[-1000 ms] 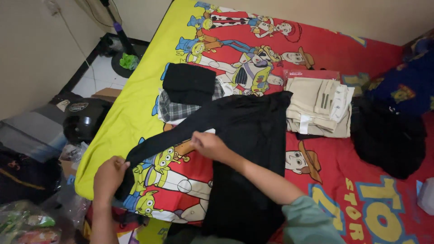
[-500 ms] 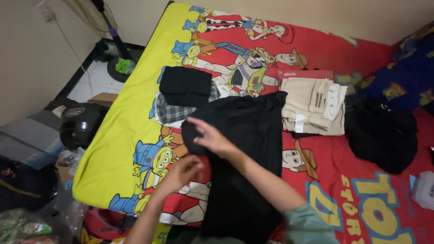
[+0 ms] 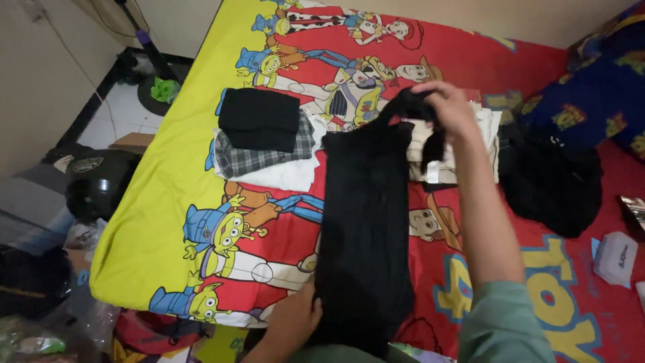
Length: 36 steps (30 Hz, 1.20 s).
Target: Folding a black garment on a bed and placing it inside a cabinet.
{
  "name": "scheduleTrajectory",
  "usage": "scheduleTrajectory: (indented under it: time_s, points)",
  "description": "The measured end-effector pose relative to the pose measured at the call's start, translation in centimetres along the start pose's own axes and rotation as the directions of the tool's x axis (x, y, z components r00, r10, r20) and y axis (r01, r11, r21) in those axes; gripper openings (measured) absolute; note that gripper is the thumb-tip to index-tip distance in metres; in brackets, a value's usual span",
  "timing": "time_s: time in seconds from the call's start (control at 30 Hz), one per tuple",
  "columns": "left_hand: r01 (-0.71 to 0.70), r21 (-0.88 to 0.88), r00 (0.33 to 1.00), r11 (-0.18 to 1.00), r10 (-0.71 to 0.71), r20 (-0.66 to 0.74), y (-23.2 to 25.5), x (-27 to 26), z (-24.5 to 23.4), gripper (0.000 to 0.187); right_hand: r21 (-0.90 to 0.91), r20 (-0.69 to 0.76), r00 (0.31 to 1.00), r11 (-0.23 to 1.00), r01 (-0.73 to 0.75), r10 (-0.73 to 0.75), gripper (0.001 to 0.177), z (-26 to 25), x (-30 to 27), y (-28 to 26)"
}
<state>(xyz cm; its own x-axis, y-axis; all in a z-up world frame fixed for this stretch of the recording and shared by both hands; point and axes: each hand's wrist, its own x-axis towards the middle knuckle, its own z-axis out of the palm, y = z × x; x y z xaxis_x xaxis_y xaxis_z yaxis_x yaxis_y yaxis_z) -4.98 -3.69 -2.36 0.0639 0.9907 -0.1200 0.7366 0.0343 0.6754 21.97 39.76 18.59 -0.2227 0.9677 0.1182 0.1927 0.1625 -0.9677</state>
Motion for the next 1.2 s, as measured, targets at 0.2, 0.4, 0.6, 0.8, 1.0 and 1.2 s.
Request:
scheduleTrajectory:
  time_s: [0.2, 0.4, 0.6, 0.8, 1.0, 1.2]
  points:
    - [-0.259, -0.228, 0.910, 0.939, 0.316, 0.268, 5.7, -0.1, 1.2, 0.034, -0.074, -0.049, 0.999, 0.997, -0.015, 0.012, 0.019, -5.8, 1.4, 0.5]
    - [-0.529, -0.201, 0.606, 0.824, 0.533, 0.590, 6.2, -0.5, 8.1, 0.068, -0.103, -0.017, 1.000, 0.995, 0.005, -0.007, 0.023, -8.2, 0.2, 1.9]
    - [-0.574, -0.198, 0.514, 0.794, 0.538, 0.667, 7.2, -1.6, 7.9, 0.060, -0.189, -0.010, 1.000, 0.982, 0.005, -0.007, 0.031, -8.8, -2.2, 1.5]
    - [-0.357, -0.698, 0.648, 0.621, 0.703, 0.294, 4.9, 13.8, 6.0, 0.027, -0.199, 0.146, 0.989, 0.979, 0.046, -0.017, 0.033, -7.7, -5.4, -0.1]
    - [0.356, -0.838, 0.917, 0.413, 0.017, 0.398, 5.6, 35.6, 1.7, 0.081, -0.684, 0.454, 0.856, 0.713, 0.157, 0.248, 0.034, 1.4, -19.6, -5.2]
    - [0.014, -0.681, 0.999, 0.733, -0.032, -0.014, 4.0, 40.6, 6.1, 0.082, -0.716, 0.601, 0.708, 0.644, 0.271, 0.371, 0.051, 9.1, -34.2, 0.9]
